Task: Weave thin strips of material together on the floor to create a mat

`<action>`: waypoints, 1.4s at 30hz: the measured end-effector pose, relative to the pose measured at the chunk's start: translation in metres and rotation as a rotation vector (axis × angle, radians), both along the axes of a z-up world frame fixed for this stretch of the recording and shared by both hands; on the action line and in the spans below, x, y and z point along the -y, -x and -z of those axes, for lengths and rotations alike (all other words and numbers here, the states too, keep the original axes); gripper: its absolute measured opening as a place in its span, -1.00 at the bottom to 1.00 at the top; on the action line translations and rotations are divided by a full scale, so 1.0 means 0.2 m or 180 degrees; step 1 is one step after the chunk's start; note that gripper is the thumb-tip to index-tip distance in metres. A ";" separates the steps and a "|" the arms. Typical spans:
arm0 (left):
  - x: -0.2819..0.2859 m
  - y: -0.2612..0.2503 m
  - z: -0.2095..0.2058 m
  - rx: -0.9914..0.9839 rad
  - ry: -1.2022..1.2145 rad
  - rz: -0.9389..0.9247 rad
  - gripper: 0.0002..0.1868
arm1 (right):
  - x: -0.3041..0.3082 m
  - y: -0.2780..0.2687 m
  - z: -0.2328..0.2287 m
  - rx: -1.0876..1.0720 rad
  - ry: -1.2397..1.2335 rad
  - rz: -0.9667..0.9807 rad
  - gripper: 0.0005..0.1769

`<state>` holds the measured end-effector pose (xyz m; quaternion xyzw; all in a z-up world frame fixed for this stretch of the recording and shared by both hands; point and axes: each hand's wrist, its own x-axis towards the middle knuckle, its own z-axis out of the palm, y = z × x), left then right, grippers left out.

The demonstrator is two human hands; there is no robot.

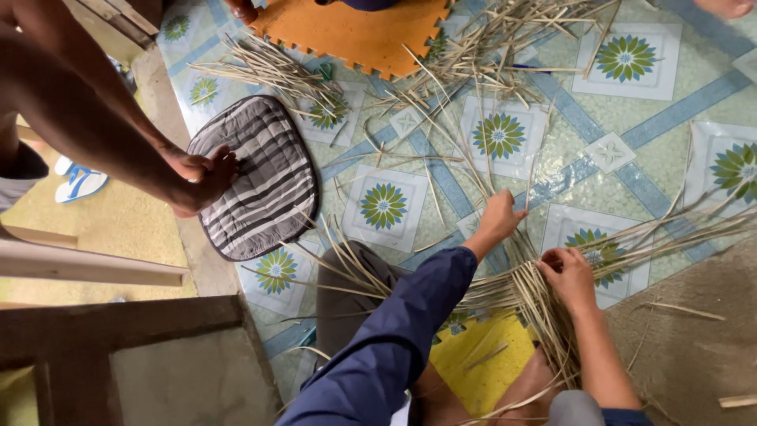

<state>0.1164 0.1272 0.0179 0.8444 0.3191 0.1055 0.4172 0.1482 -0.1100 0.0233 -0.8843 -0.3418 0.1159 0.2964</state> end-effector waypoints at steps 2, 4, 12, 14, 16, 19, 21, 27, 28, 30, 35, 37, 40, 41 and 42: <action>0.02 0.05 -0.05 0.0046 -0.0008 0.0076 -0.59 | 0.00 0.01 0.00 -0.0010 0.0001 0.0033 -0.67; 0.01 0.06 -0.06 0.0025 -0.0014 0.0072 -0.59 | 0.00 -0.01 0.02 0.0035 0.0024 0.0038 -0.68; 0.04 0.08 -0.22 -0.0591 0.0340 -0.0214 -0.43 | 0.00 -0.02 0.05 -0.0017 -0.0061 0.0070 -0.68; 0.04 0.08 -0.23 -0.0758 0.0308 -0.0159 -0.41 | 0.00 -0.01 0.03 -0.0106 -0.0090 0.0060 -0.67; 0.02 0.00 -0.04 -0.0814 0.0239 -0.0161 -0.45 | 0.00 0.00 0.01 -0.0096 -0.0088 0.0065 -0.68; 0.02 0.01 -0.09 -0.0969 0.0228 -0.0095 -0.55 | -0.01 0.00 0.00 -0.0077 -0.0074 0.0067 -0.69; 0.05 0.04 -0.16 -0.1063 0.0294 -0.0027 -0.62 | 0.00 0.00 0.00 -0.0063 -0.0055 0.0063 -0.69; 0.10 0.08 -0.30 -0.0975 0.0824 -0.0207 -0.65 | 0.00 0.00 0.01 -0.0104 -0.0050 0.0095 -0.68; 0.09 0.09 -0.33 -0.1012 0.0794 -0.0144 -0.59 | -0.01 0.00 0.00 -0.0127 -0.0075 0.0093 -0.67; 0.09 0.08 -0.32 -0.1037 0.0767 -0.0087 -0.52 | -0.01 0.00 -0.01 -0.0140 -0.0097 0.0083 -0.66; 0.10 0.03 -0.22 -0.1120 0.0318 0.0014 -0.59 | -0.01 -0.02 0.00 -0.0171 -0.0116 0.0106 -0.67; 0.13 0.04 -0.25 -0.0985 0.0406 -0.0055 -0.64 | -0.01 -0.02 0.02 -0.0141 -0.0098 0.0104 -0.67; 0.17 0.04 -0.22 -0.0605 0.0574 -0.0059 -0.67 | -0.01 -0.02 0.03 -0.0099 -0.0064 0.0107 -0.66; 0.18 0.04 -0.21 -0.0352 0.0644 0.0005 -0.66 | -0.01 -0.02 0.02 -0.0080 -0.0058 0.0110 -0.66; 0.21 0.04 -0.18 -0.0350 0.0641 0.0001 -0.66 | -0.01 -0.02 0.04 -0.0078 -0.0062 0.0105 -0.66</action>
